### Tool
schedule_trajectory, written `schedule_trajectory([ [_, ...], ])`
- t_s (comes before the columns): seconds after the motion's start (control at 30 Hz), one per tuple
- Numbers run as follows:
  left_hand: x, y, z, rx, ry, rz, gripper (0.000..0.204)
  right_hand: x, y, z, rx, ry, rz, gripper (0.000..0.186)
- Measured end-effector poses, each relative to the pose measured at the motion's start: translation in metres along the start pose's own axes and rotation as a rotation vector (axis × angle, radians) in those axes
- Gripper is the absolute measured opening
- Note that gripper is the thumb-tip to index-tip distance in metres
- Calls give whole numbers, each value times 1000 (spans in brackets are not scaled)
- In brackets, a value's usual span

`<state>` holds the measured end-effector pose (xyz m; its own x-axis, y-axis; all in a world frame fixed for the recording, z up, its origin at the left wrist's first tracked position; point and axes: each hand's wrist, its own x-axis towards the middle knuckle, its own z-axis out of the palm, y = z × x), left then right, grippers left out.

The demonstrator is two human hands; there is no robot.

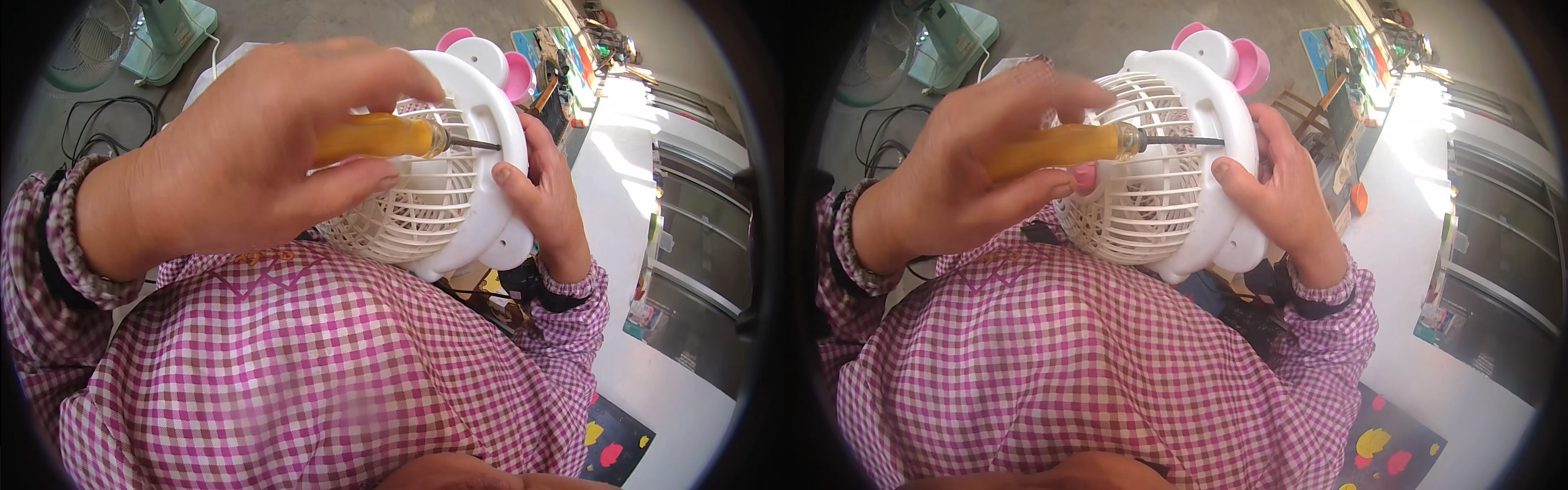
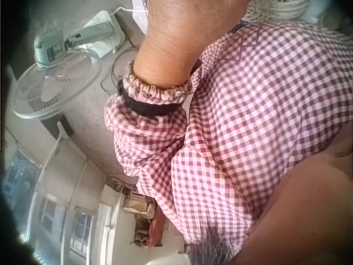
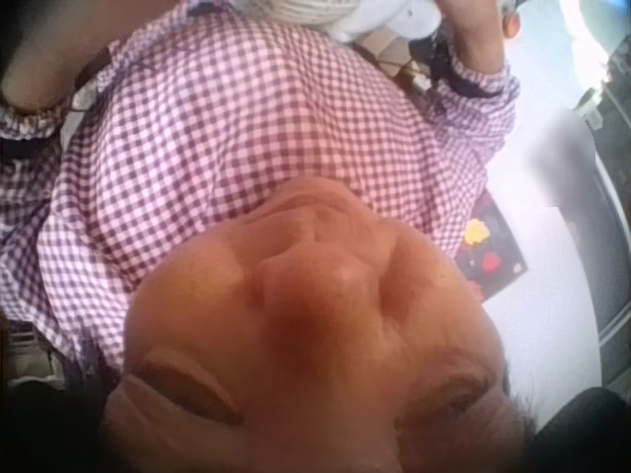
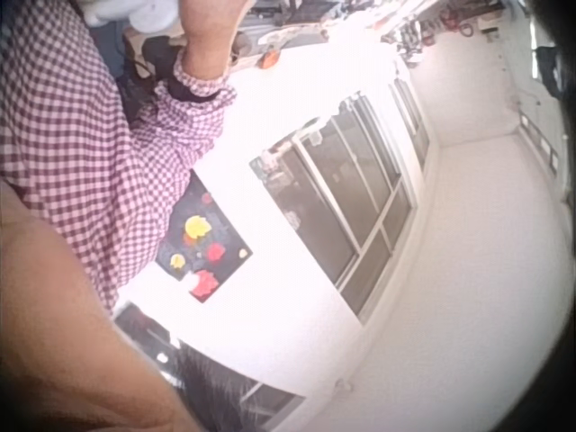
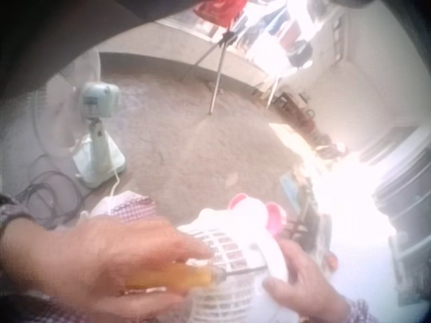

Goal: The person holds a small white bear-shaped fan and uses a screwdriver to tighten screws on its rear casing. They rotate the fan to access different screw locations and continue tightening throughout the clip.

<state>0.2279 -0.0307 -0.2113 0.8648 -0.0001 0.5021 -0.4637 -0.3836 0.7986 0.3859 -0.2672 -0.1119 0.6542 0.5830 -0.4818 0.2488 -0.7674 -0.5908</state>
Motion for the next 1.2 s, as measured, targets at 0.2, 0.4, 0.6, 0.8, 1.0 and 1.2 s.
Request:
schedule_trajectory([
  [0.2,11,15,-13,-484,-196,-682,31,2,0,1,33,10,-63,58],
  [0.4,-7,5,-2,711,-195,347,36,2,6,2,47,27,-60,58],
  [0.6,7,11,-7,-526,48,-634,30,-1,5,0,45,14,-58,58],
  [0.8,-2,-1,-8,-301,-176,-402,25,0,3,0,21,30,-46,57],
  [1.0,-12,0,-9,511,-156,237,35,1,1,0,18,21,-65,57],
  [1.2,17,10,-31,-867,-184,-761,30,0,-3,1,7,17,-65,57],
])
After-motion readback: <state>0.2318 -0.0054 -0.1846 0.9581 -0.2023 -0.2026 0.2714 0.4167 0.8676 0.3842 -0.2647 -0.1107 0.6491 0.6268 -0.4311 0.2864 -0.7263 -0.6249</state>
